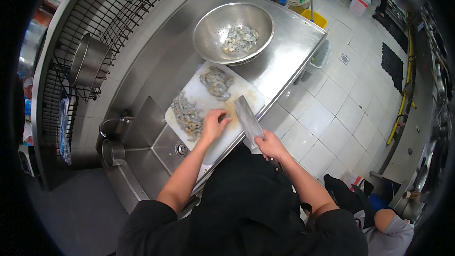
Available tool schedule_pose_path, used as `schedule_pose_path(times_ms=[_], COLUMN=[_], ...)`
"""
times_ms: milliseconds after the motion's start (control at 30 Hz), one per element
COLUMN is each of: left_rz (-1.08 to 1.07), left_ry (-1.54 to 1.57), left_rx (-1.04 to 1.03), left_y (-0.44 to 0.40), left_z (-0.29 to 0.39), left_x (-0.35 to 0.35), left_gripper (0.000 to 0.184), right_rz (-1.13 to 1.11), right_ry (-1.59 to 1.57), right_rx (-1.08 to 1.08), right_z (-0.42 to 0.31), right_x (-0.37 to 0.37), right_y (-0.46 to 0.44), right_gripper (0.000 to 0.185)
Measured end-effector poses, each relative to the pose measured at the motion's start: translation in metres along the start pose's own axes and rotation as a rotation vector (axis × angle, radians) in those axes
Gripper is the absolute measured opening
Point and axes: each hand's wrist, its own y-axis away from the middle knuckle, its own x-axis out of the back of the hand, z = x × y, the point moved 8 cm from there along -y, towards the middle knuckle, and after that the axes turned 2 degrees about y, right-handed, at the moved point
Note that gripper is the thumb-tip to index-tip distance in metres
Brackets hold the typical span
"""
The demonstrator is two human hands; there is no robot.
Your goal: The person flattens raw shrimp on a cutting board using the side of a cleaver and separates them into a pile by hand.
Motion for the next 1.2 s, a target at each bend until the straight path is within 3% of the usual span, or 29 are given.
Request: schedule_pose_path(times_ms=[133, 333, 533, 600, 833, 900, 1033, 1133, 1200], left_rz=[0.068, 0.07, 0.209, 0.241, 0.32, 0.37, 0.388, 0.352, 0.175], left_ry=[0.047, 0.017, -0.032, 0.025, -0.024, 0.032, 0.071, 0.093, -0.223], left_rx=[0.045, 0.145, 0.183, 0.299, 0.309, 0.435, 0.489, 0.642, 0.608], left_y=[0.012, 0.01, 0.025, 0.033, 0.045, 0.05, 0.05, 0.043, 0.03], left_z=[0.005, -0.008, -0.001, -0.008, -0.004, -0.012, -0.008, -0.01, -0.002], left_x=[-0.005, -0.005, -0.005, -0.006, -0.009, -0.01, -0.009, -0.008, -0.013], left_gripper=[0.015, 0.01, 0.013, 0.015, 0.017, 0.017, 0.015, 0.022, 0.039], right_rz=[-0.028, 0.006, -0.086, -0.038, -0.034, -0.08, -0.133, -0.227, -0.195], right_ry=[-0.113, -0.031, 0.086, 0.136, 0.174, 0.217, 0.269, 0.266, 0.221], right_rx=[-0.012, 0.05, 0.006, 0.113, 0.176, 0.146, 0.125, 0.086, 0.07], right_z=[-0.007, -0.014, -0.003, -0.013, -0.002, 0.007, 0.015, 0.025, 0.023], right_x=[-0.009, -0.026, -0.028, -0.029, -0.03, -0.029, -0.016, -0.005, 0.004], right_y=[-0.009, -0.005, 0.012, -0.002, 0.011, 0.024, 0.041, 0.043, 0.047], right_gripper=[0.031, 0.029, 0.029, 0.03, 0.031, 0.031, 0.032, 0.032, 0.033])
